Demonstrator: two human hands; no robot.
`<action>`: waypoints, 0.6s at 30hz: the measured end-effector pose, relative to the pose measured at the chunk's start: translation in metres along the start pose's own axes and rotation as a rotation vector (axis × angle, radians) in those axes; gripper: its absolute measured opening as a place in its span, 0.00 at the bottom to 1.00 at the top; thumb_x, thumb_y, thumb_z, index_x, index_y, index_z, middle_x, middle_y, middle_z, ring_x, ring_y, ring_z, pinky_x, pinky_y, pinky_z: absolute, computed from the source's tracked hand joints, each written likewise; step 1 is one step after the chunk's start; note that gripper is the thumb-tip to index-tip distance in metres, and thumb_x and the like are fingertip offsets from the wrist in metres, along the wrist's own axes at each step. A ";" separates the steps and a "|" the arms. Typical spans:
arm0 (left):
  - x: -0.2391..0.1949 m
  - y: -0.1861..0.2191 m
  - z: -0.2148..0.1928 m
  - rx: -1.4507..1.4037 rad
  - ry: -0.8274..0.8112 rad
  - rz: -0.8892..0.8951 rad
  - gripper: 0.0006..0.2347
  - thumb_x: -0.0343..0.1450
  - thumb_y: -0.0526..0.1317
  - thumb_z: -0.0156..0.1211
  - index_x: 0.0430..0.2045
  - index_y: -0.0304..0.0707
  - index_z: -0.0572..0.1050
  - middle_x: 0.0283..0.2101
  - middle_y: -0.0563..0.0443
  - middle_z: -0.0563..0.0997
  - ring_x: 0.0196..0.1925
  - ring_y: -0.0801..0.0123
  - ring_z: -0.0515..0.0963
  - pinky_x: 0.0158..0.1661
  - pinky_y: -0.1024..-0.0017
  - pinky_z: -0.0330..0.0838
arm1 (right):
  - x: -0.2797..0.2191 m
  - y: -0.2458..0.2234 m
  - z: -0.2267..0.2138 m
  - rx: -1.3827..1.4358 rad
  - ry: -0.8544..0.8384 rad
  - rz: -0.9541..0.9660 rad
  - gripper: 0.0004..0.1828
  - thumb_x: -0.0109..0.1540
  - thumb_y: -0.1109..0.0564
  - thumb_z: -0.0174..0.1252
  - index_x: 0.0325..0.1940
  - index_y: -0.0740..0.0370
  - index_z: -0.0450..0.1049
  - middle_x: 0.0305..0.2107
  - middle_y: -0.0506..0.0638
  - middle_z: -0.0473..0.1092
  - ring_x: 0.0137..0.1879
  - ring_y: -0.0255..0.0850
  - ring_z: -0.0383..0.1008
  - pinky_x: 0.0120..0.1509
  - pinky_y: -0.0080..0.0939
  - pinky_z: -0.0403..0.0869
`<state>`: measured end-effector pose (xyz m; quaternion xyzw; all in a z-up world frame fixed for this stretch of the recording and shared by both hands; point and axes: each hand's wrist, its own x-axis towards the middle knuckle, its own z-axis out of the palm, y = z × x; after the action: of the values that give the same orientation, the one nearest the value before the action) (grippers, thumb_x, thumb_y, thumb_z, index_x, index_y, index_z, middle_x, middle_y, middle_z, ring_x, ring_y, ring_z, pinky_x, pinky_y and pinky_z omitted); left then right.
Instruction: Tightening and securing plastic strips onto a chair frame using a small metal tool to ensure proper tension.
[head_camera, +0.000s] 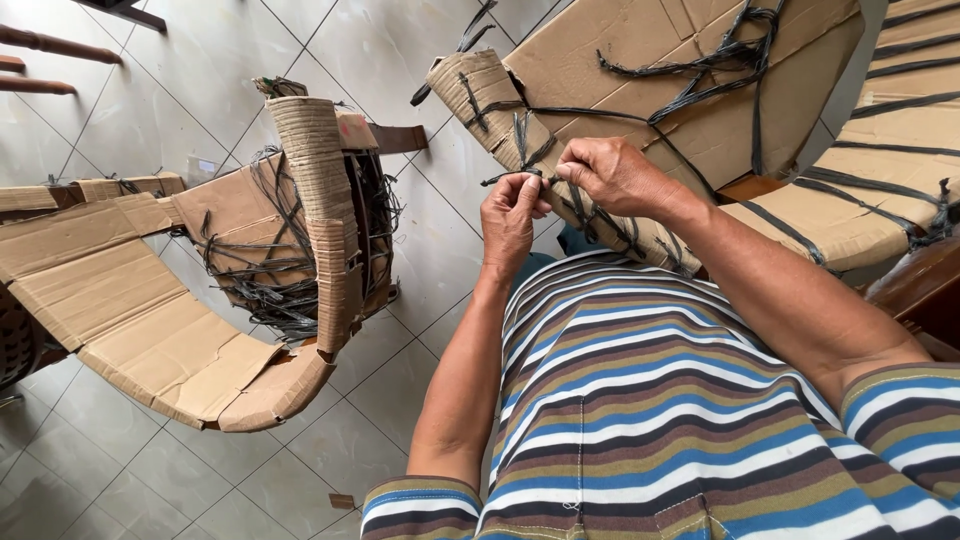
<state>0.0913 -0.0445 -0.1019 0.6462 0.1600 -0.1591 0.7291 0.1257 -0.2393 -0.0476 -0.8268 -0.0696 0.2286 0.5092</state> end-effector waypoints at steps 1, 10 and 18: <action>-0.001 -0.002 0.000 0.007 -0.011 0.001 0.06 0.76 0.38 0.61 0.37 0.32 0.79 0.35 0.45 0.85 0.28 0.75 0.84 0.31 0.82 0.79 | -0.001 -0.002 -0.001 0.001 -0.017 0.005 0.08 0.70 0.56 0.56 0.39 0.60 0.74 0.28 0.59 0.72 0.41 0.56 0.76 0.47 0.54 0.72; 0.003 -0.021 -0.002 0.153 -0.076 0.079 0.07 0.72 0.36 0.69 0.41 0.37 0.82 0.38 0.48 0.85 0.41 0.76 0.84 0.42 0.77 0.81 | 0.007 0.010 0.015 0.016 -0.025 -0.017 0.08 0.70 0.53 0.57 0.38 0.55 0.77 0.29 0.55 0.75 0.42 0.51 0.77 0.48 0.50 0.74; 0.004 -0.021 -0.003 0.143 -0.080 0.103 0.05 0.74 0.38 0.66 0.39 0.36 0.82 0.35 0.49 0.83 0.37 0.79 0.82 0.39 0.77 0.80 | 0.006 -0.003 0.009 0.089 0.035 -0.072 0.10 0.73 0.59 0.52 0.54 0.64 0.75 0.42 0.64 0.73 0.54 0.60 0.75 0.60 0.59 0.71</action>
<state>0.0859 -0.0441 -0.1225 0.6971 0.0856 -0.1581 0.6940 0.1274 -0.2286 -0.0502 -0.8042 -0.0802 0.1988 0.5544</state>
